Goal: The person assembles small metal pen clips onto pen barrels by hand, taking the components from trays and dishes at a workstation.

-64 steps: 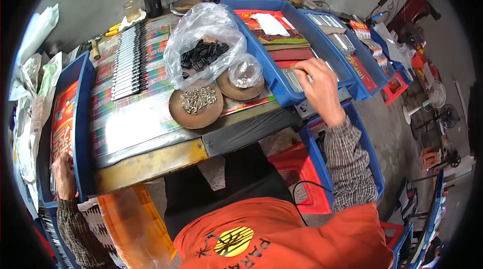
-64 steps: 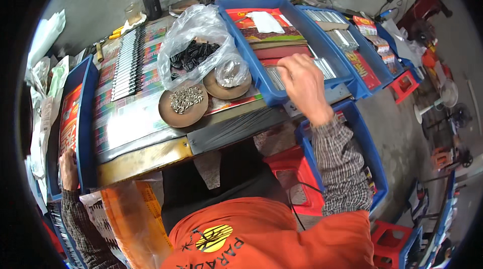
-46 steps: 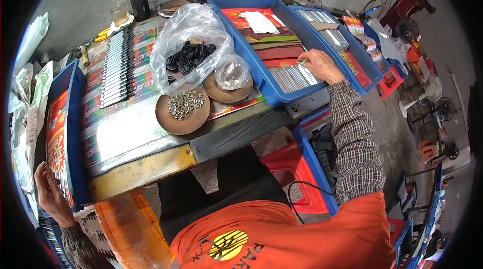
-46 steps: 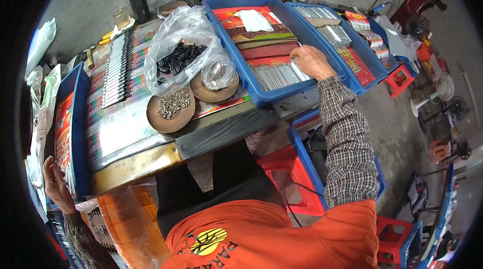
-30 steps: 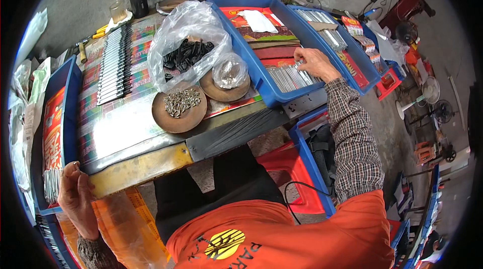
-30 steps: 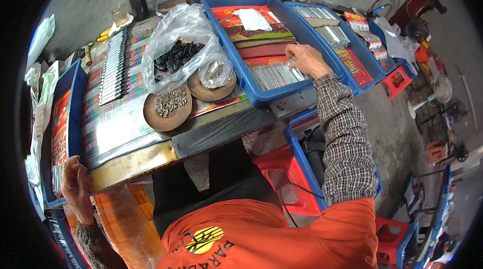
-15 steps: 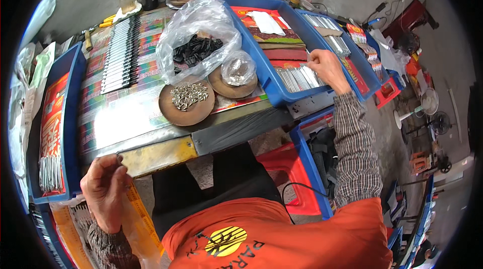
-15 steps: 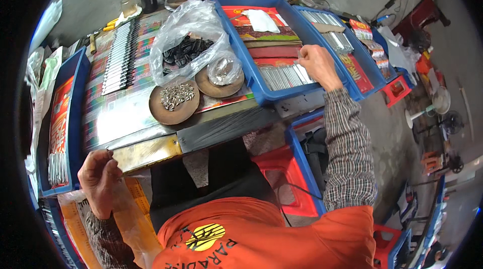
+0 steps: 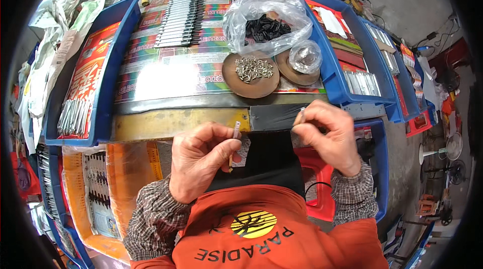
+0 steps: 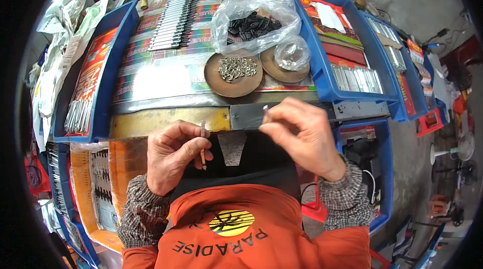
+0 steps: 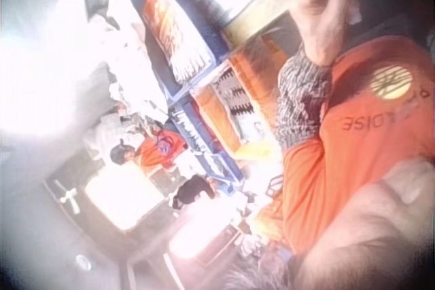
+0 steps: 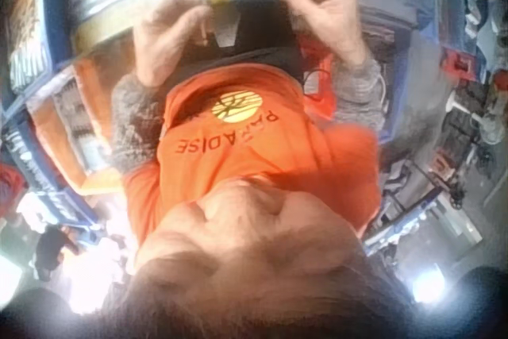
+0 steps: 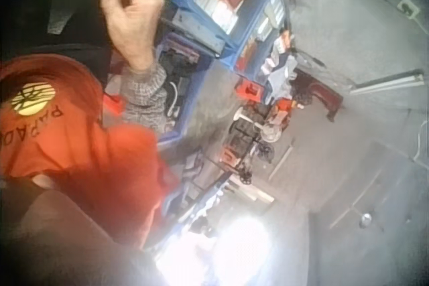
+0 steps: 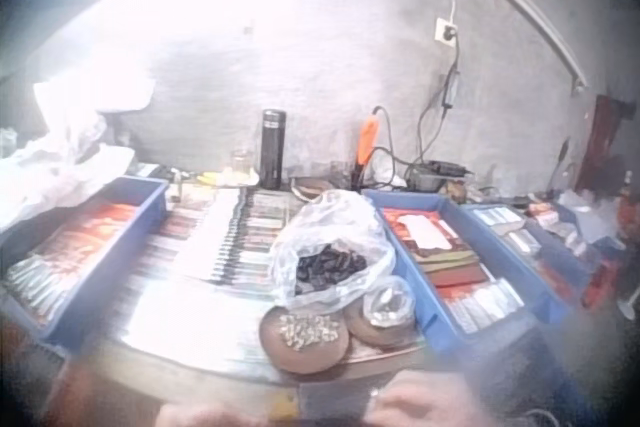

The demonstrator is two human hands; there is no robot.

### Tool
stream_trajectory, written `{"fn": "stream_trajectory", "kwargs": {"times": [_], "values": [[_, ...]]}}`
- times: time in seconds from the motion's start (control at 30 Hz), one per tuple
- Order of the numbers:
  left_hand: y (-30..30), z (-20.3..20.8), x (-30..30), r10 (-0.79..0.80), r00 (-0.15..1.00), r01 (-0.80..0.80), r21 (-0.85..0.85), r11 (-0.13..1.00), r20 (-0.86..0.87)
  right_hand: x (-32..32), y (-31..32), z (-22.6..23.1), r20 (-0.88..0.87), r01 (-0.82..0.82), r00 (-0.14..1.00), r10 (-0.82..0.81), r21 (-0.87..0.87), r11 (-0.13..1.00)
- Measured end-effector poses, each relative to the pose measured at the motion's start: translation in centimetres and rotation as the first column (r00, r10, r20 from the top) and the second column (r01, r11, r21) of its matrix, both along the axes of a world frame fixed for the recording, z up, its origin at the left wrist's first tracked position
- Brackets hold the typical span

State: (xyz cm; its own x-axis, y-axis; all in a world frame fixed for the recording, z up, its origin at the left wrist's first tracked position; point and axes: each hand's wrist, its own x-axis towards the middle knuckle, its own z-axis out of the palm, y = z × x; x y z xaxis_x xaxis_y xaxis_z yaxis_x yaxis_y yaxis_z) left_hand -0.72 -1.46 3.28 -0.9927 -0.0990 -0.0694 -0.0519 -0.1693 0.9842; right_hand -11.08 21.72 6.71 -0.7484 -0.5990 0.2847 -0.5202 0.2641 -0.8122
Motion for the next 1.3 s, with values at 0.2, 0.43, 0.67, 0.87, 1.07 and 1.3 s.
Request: {"fn": "stream_trajectory", "kwargs": {"times": [0.2,0.43,0.67,0.87,1.07,1.3], "values": [[0.4,-0.7,0.2,-0.009,1.000,0.006,0.102,0.995,0.029,2.0,-2.9,-3.1,0.327,-0.107,0.933,0.150,-0.146,0.984],[0.9,-1.7,0.1,-0.021,1.000,0.018,0.133,0.991,0.021,3.1,-4.2,-3.9,0.392,-0.087,0.908,0.146,-0.165,0.982],[1.2,-2.7,0.2,-0.013,1.000,0.012,0.153,0.988,0.006,3.8,-4.6,-4.3,0.335,-0.112,0.931,0.148,-0.123,0.986],[1.2,-3.1,0.1,-0.022,0.999,0.028,0.247,0.969,-0.025,4.0,-4.7,-4.8,0.361,-0.130,0.917,0.172,-0.137,0.982],[1.4,-3.4,0.1,-0.020,1.000,0.025,0.295,0.955,-0.021,4.3,-4.9,-5.8,0.258,-0.096,0.956,0.143,-0.190,0.977],[1.6,-3.8,0.2,-0.010,0.999,0.021,0.308,0.951,-0.037,4.7,-4.9,-5.8,0.333,-0.066,0.934,0.128,-0.192,0.979]]}}
